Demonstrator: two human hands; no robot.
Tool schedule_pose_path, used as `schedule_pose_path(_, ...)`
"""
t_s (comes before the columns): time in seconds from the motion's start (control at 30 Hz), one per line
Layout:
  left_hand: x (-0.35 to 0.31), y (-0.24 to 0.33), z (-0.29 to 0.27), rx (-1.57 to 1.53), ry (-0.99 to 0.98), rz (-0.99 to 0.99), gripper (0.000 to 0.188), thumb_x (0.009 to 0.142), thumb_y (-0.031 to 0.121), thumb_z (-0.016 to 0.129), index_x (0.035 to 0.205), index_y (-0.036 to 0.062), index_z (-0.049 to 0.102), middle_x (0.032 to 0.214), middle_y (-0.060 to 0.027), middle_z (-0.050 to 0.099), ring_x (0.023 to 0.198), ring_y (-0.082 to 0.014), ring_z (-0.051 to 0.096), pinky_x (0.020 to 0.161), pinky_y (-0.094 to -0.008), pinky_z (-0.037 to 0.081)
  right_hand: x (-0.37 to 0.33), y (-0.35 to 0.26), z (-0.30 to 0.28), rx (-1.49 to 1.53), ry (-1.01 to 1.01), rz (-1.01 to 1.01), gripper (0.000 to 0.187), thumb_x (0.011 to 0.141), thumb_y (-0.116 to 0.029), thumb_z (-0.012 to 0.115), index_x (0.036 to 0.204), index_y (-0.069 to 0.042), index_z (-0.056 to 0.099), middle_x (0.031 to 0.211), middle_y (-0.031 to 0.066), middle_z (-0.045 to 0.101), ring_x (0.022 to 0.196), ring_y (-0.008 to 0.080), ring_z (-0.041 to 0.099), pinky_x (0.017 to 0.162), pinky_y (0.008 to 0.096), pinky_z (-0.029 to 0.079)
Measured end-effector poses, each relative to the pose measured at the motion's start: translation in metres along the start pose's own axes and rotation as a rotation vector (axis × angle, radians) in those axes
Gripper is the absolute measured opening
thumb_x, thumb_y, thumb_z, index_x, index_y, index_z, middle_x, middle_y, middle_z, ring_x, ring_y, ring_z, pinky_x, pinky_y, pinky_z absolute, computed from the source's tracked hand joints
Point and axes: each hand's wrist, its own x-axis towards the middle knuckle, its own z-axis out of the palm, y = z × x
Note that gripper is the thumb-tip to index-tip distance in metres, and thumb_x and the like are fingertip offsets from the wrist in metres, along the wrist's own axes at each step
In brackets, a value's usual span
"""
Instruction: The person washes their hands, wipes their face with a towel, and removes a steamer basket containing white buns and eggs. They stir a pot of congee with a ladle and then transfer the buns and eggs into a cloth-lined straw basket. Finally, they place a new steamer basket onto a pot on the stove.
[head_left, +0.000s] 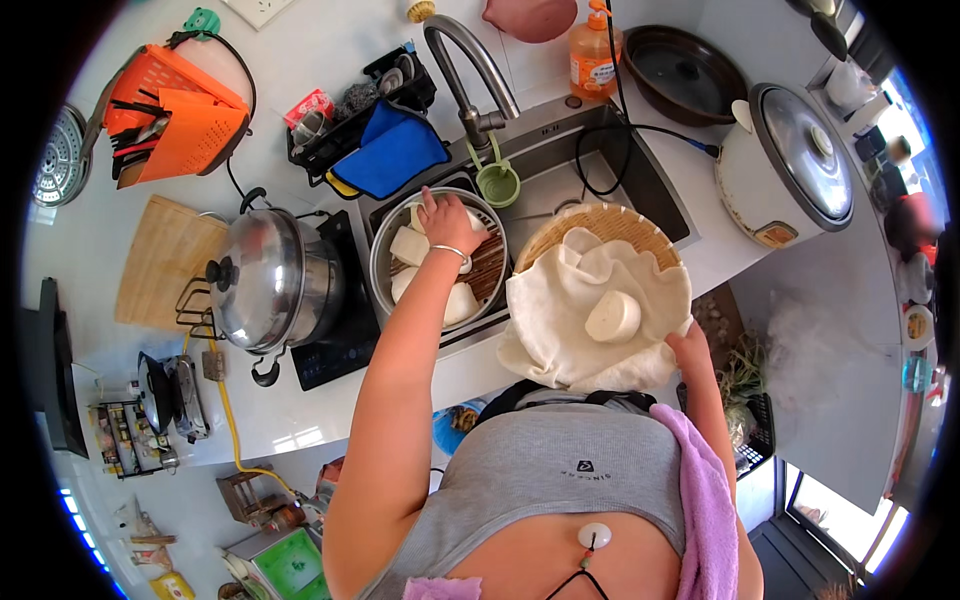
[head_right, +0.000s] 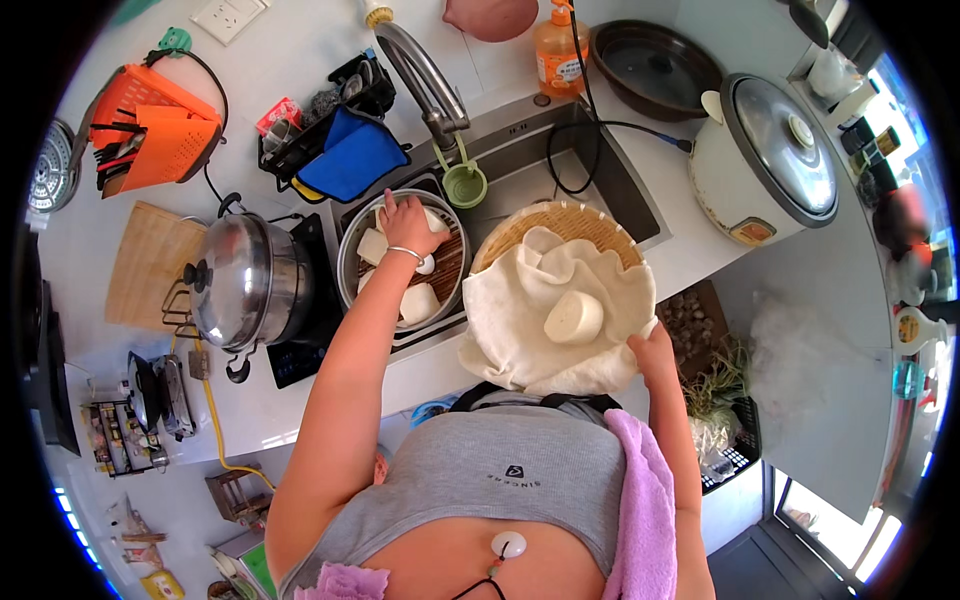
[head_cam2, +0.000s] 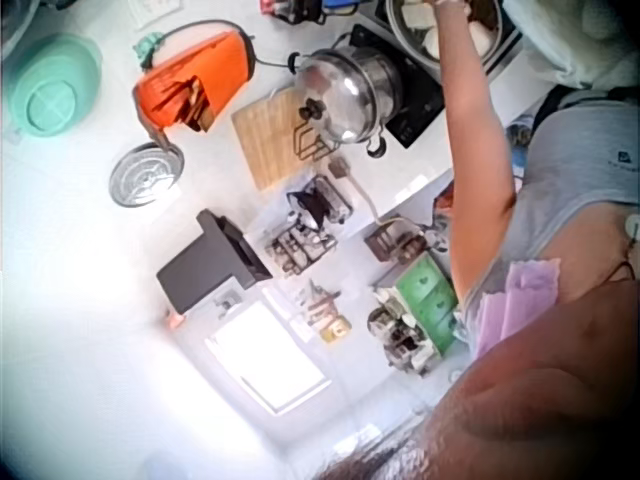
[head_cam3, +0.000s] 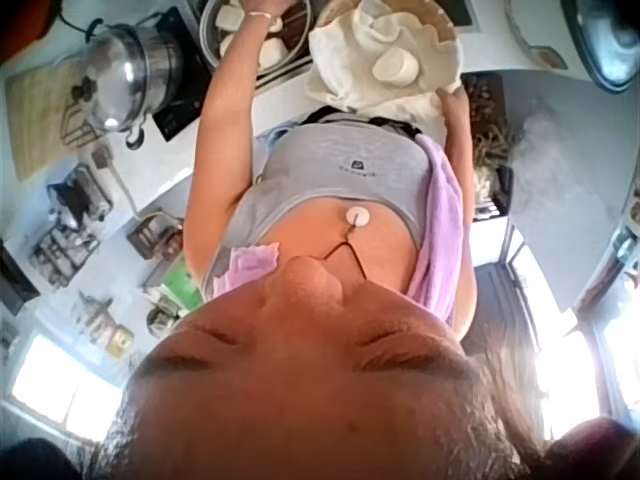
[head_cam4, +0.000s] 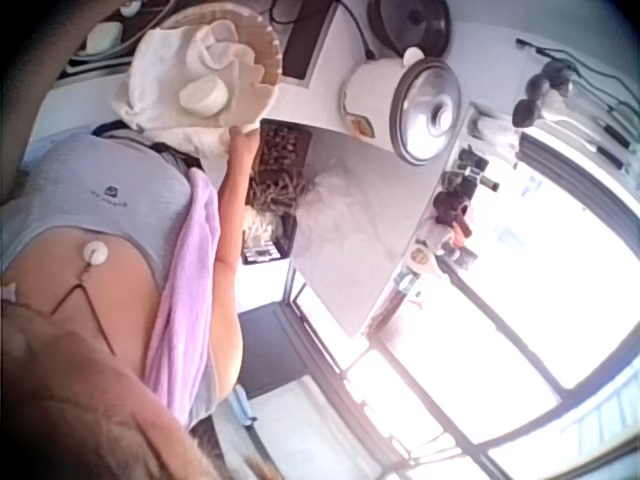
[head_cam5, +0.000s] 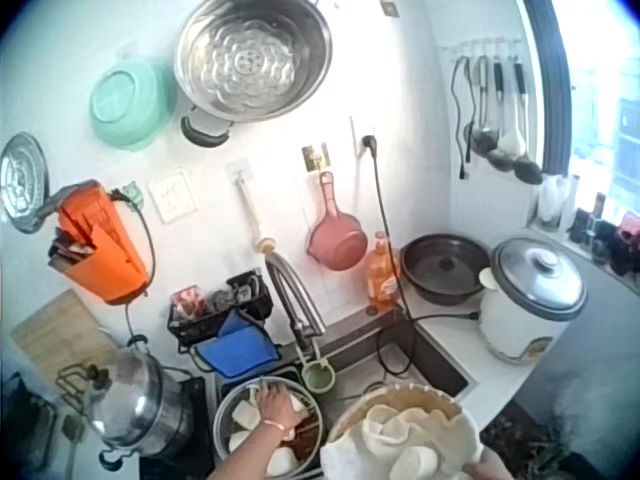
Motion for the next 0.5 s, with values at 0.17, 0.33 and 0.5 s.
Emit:
schedule_pose_path(0.17,0.004,-0.013,0.033,0.025,-0.099,0.002,0.076,0.057,0.031,0.080,0.120,0.0009,0.050,0.114,-0.0152,0.058,0.130,-0.0332,0.032,0.108,-0.0538,0.018,-0.001,0.003,-0.001,-0.035,-0.001,-0.010,0.047,0.069,0.001,0.055,0.116,0.001,0.055,0.104,0.0118,0.064,0.094,0.0223,0.062,0.081,0.0331,0.048)
schedule_pose_path(0.33,-0.027,-0.026,0.042,-0.278,0.215,0.161,0.069,0.054,0.025,0.078,0.117,0.0063,0.055,0.111,-0.0138,0.059,0.126,-0.0309,0.036,0.108,-0.0510,0.017,-0.005,-0.006,0.000,-0.082,0.014,-0.020,0.047,0.070,0.000,0.056,0.117,0.001,0.056,0.104,0.0117,0.064,0.093,0.0219,0.062,0.081,0.0327,0.048)
schedule_pose_path(0.5,-0.020,-0.049,0.032,-0.431,0.047,0.105,0.067,0.053,0.028,0.080,0.113,0.0081,0.059,0.113,-0.0133,0.060,0.118,-0.0300,0.045,0.102,-0.0410,0.032,-0.004,-0.010,-0.001,-0.073,0.008,0.001,0.047,0.070,0.000,0.055,0.117,0.001,0.056,0.105,0.0119,0.064,0.094,0.0218,0.062,0.082,0.0327,0.048)
